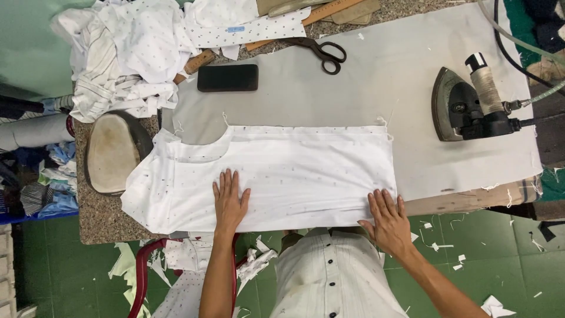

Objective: The person irons a white patterned fabric piece on a work table using a steam iron and a black pressing block. They fold the fabric, press it, trim loose threads with scissors, and continue ironing different sections.

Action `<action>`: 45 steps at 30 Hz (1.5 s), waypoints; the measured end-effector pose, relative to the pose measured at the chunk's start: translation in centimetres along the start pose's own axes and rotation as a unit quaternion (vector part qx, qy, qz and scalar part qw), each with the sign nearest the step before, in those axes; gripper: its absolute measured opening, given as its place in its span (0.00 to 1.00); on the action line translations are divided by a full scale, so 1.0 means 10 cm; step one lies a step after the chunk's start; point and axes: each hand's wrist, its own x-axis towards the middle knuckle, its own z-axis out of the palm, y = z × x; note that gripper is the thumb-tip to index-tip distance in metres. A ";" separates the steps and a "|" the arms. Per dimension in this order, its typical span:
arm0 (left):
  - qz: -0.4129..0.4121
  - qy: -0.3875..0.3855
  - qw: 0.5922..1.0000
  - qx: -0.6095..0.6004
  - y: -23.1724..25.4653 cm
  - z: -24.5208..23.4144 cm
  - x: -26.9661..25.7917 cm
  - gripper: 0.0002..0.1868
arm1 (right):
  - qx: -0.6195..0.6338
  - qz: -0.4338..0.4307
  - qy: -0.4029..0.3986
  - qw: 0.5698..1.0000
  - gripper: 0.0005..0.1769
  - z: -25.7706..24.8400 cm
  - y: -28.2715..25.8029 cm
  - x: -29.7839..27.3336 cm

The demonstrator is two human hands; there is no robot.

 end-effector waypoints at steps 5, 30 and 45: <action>-0.012 0.014 0.999 0.033 -0.19 -0.12 0.19 0.30 | 0.025 -0.013 0.021 0.999 0.29 0.36 0.30 0.28; 0.012 0.166 0.983 0.076 -0.38 -0.34 0.15 0.26 | 0.000 0.237 -0.070 0.969 0.48 0.01 0.34 0.28; 0.012 -0.046 0.999 0.022 -0.55 -0.20 -0.69 0.54 | 0.306 0.458 -0.214 0.807 0.32 -0.21 1.35 0.38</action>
